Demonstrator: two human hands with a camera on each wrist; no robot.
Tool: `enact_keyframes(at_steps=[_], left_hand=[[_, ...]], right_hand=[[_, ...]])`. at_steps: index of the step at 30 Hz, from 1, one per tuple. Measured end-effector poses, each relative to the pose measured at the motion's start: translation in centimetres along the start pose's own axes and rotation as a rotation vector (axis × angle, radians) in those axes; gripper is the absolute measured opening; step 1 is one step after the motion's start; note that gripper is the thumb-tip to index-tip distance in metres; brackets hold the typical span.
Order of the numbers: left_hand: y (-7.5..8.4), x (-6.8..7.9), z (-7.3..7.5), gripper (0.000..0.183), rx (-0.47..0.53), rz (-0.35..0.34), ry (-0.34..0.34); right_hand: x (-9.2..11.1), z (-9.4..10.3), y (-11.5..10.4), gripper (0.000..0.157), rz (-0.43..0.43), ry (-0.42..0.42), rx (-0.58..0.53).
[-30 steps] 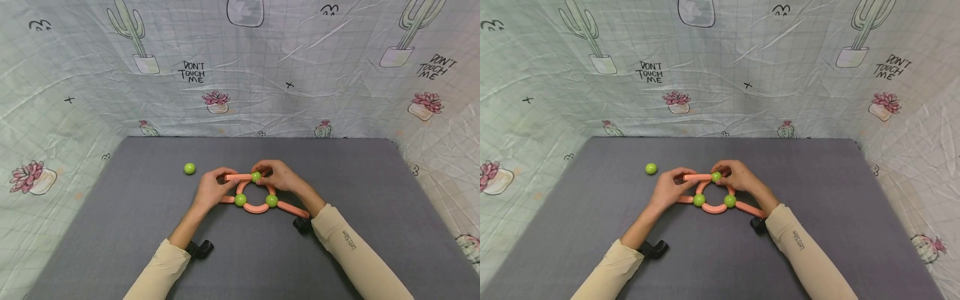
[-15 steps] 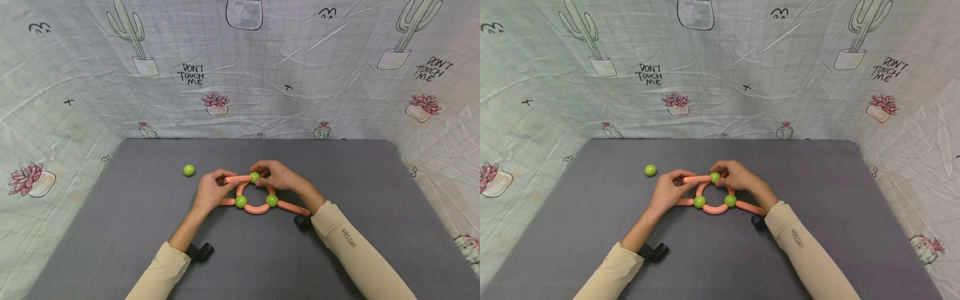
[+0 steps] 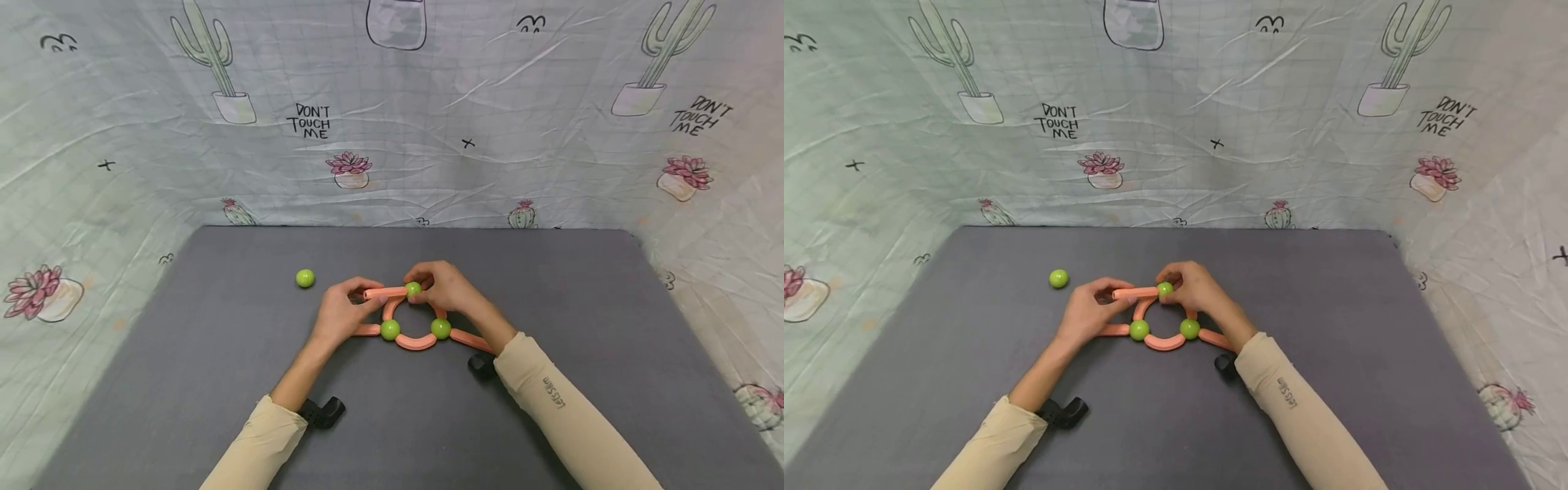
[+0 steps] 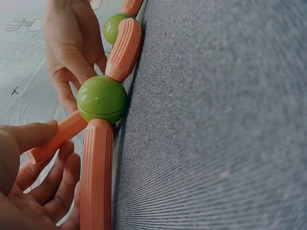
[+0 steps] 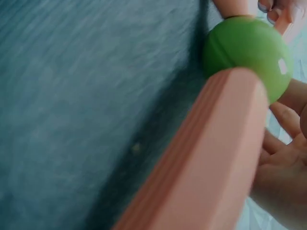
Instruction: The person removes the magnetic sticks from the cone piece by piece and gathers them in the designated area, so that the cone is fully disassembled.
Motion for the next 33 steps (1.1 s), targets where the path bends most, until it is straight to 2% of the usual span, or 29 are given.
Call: enact_keyframes(at_steps=[9, 19, 26, 33], left_hand=[[0.2, 0.0, 0.2, 0.022, 0.018, -0.024, -0.014], [-0.6, 0.0, 0.2, 0.023, 0.086, 0.026, -0.034], [-1.0, 0.1, 0.8, 0.027, 0.127, 0.067, -0.048], [-2.2, 0.3, 1.6, 0.03, 0.141, 0.088, -0.061]], right_hand=[[-0.2, 0.4, 0.5, 0.036, 0.03, -0.019, 0.019], [0.0, 0.6, 0.9, 0.036, 0.054, -0.032, 0.0], [0.2, 0.8, 0.8, 0.036, 0.063, -0.042, 0.009], [0.3, 0.7, 0.7, 0.036, 0.071, -0.051, 0.018]])
Point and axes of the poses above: each hand's wrist, its own x-axis away from the middle knuckle, its own z-axis out of the back of the hand, y = z × x, the point moved 5 cm from there along -x, towards the middle knuckle, and after that the axes turned 13 degrees about -x, right-handed, at the moved point
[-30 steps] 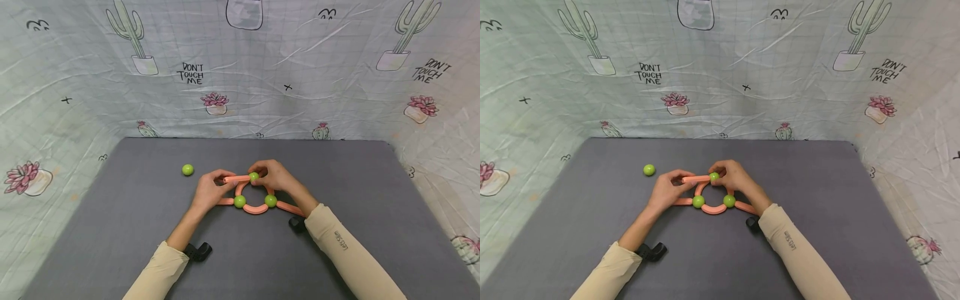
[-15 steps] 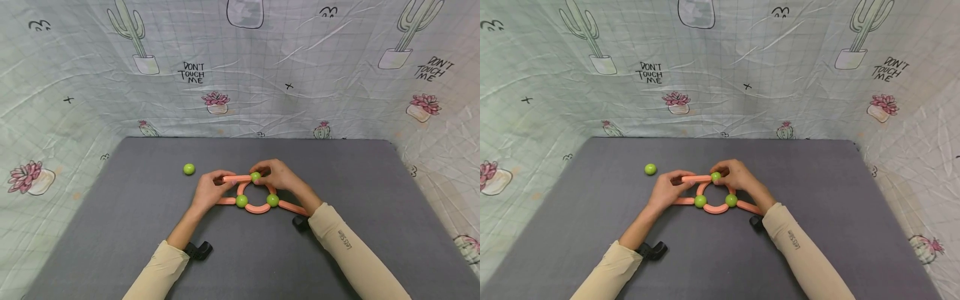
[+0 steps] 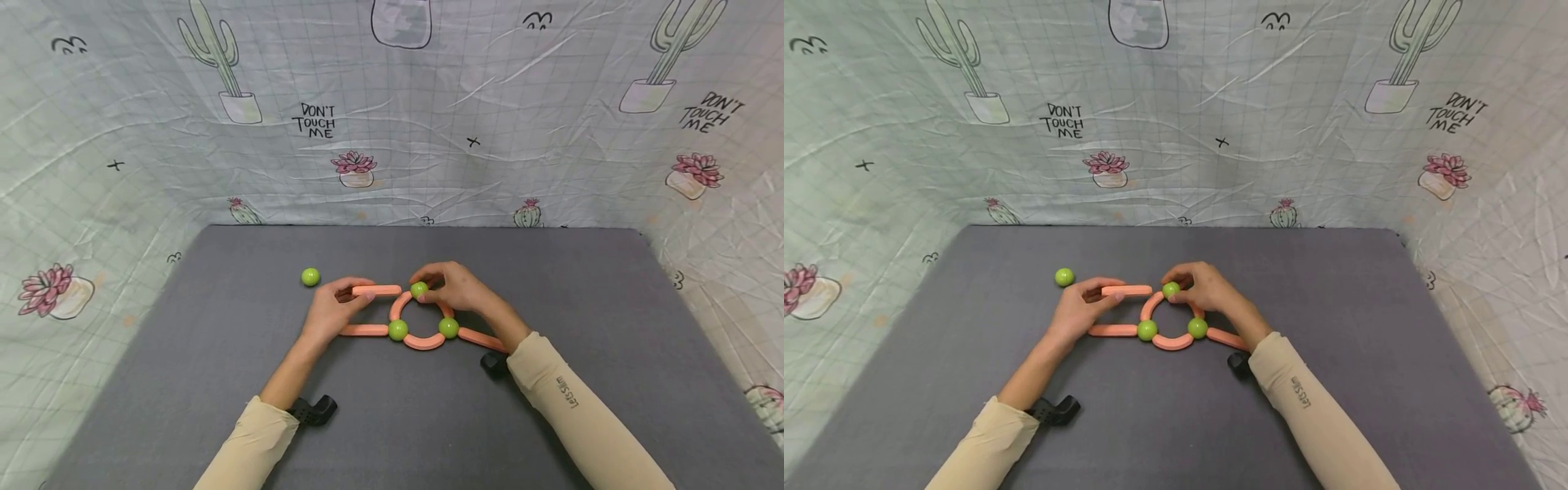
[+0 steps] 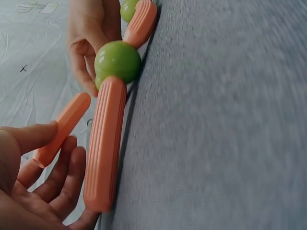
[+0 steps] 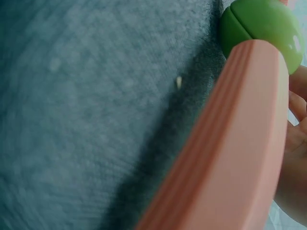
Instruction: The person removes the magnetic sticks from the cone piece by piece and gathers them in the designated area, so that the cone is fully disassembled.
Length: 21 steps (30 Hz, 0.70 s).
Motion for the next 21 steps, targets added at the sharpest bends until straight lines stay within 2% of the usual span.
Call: enact_keyframes(at_steps=[6, 12, 21], left_hand=[[-0.9, 0.2, 1.1, 0.035, 0.017, 0.003, -0.02], [-1.7, 0.5, 2.3, 0.037, -0.009, -0.016, -0.027], [-3.0, 0.7, 3.8, 0.039, -0.016, 0.023, -0.027]], right_hand=[[0.0, 0.0, 0.0, 0.036, 0.015, -0.01, 0.001], [0.1, -0.1, 0.1, 0.035, 0.031, -0.013, 0.001], [0.2, -0.1, 0.2, 0.035, 0.03, -0.012, 0.0]])
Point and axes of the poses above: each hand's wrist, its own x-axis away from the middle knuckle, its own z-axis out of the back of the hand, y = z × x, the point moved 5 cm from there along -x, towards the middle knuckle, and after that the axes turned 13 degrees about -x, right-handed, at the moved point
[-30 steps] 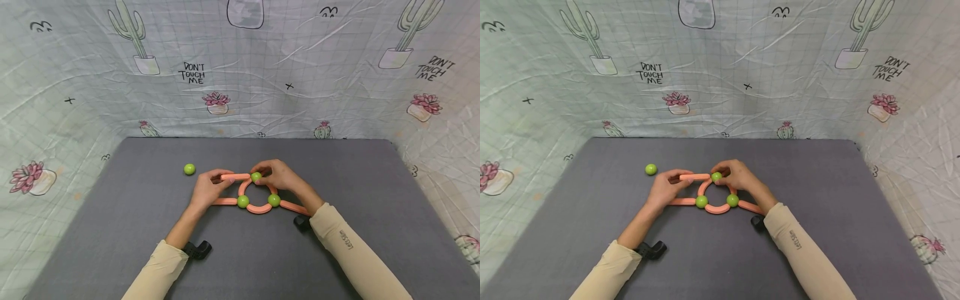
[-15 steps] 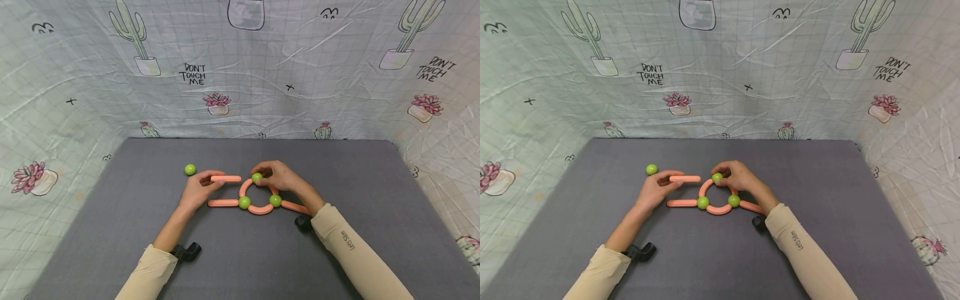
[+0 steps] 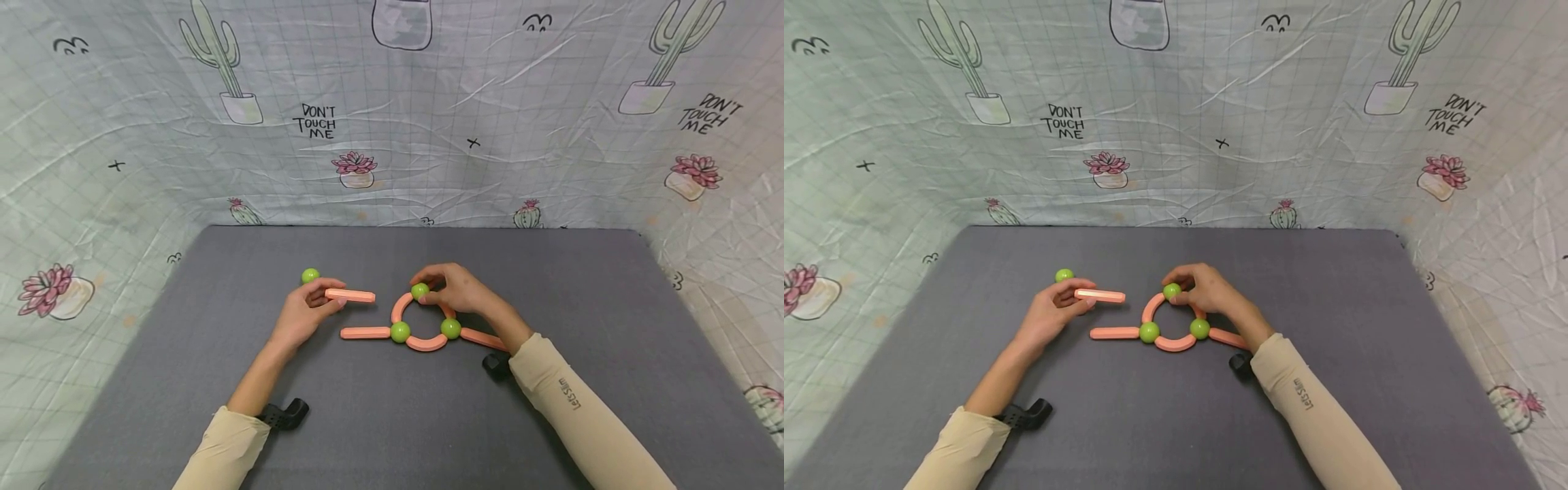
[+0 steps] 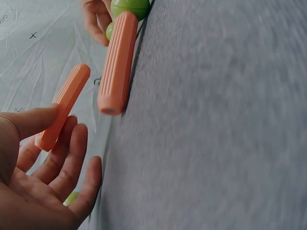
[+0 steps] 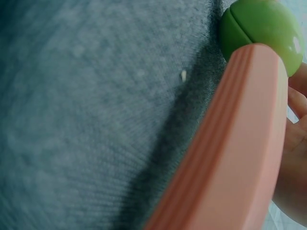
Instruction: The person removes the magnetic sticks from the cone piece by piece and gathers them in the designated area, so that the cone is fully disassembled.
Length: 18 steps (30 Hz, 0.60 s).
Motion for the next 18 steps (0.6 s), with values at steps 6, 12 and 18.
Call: enact_keyframes(at_steps=[6, 12, 18], left_hand=[[-0.6, 0.2, 1.0, 0.04, 0.008, -0.004, 0.019], [-1.1, 0.3, 1.5, 0.039, 0.055, 0.006, 0.033], [-1.6, 0.6, 2.1, 0.042, 0.044, 0.028, 0.035]], right_hand=[[0.1, 0.1, 0.0, 0.035, 0.003, 0.006, -0.003], [0.1, 0.0, 0.1, 0.035, 0.006, 0.004, -0.017], [0.1, -0.1, 0.1, 0.035, 0.006, 0.007, -0.024]])
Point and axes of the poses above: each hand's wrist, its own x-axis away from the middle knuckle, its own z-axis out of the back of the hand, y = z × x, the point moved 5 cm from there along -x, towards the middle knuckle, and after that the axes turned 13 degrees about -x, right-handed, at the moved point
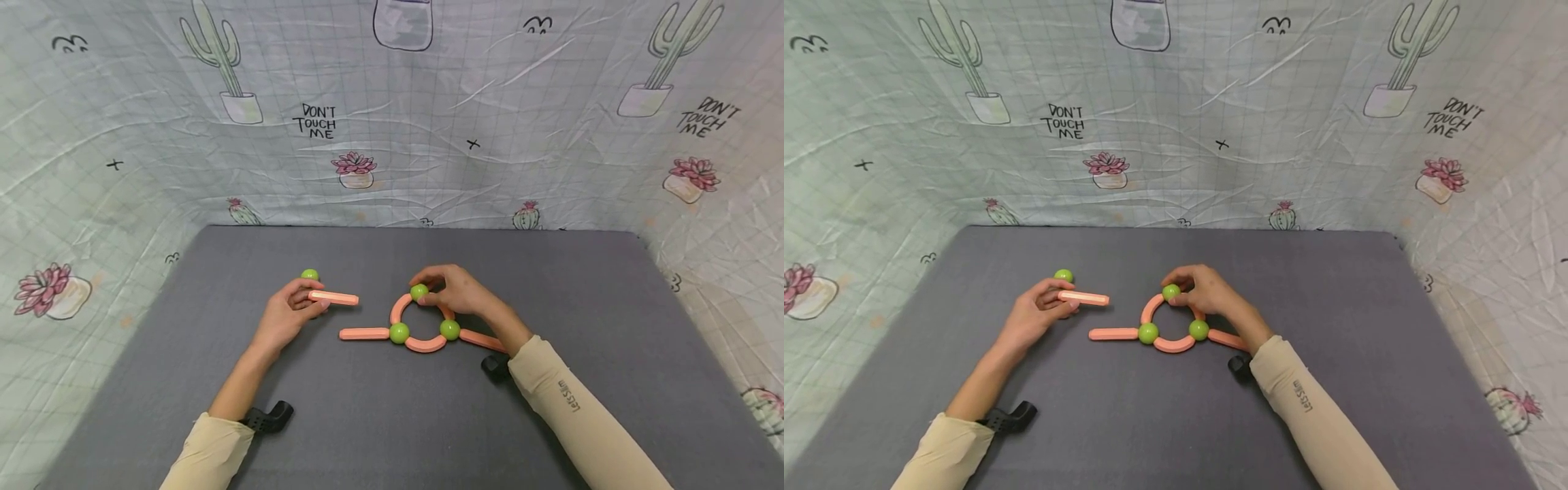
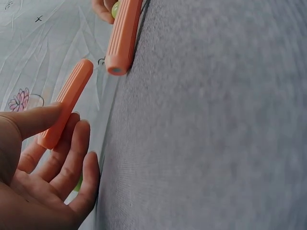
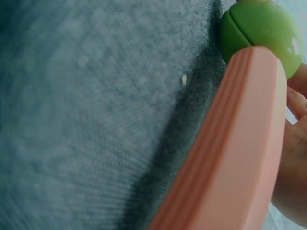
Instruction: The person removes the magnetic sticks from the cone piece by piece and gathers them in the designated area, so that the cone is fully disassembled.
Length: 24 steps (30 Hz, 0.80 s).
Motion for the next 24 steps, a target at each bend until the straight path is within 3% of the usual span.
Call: enact_keyframes(at_steps=[13, 24], left_hand=[[-1.3, 0.4, 1.0, 0.045, -0.039, 0.066, -0.019], [-2.1, -0.1, 2.3, 0.038, -0.124, 0.02, 0.001]], right_hand=[[0.2, -0.1, 0.0, 0.034, 0.011, 0.004, -0.014], [0.1, 0.1, 0.3, 0.035, -0.01, 0.011, -0.007]])
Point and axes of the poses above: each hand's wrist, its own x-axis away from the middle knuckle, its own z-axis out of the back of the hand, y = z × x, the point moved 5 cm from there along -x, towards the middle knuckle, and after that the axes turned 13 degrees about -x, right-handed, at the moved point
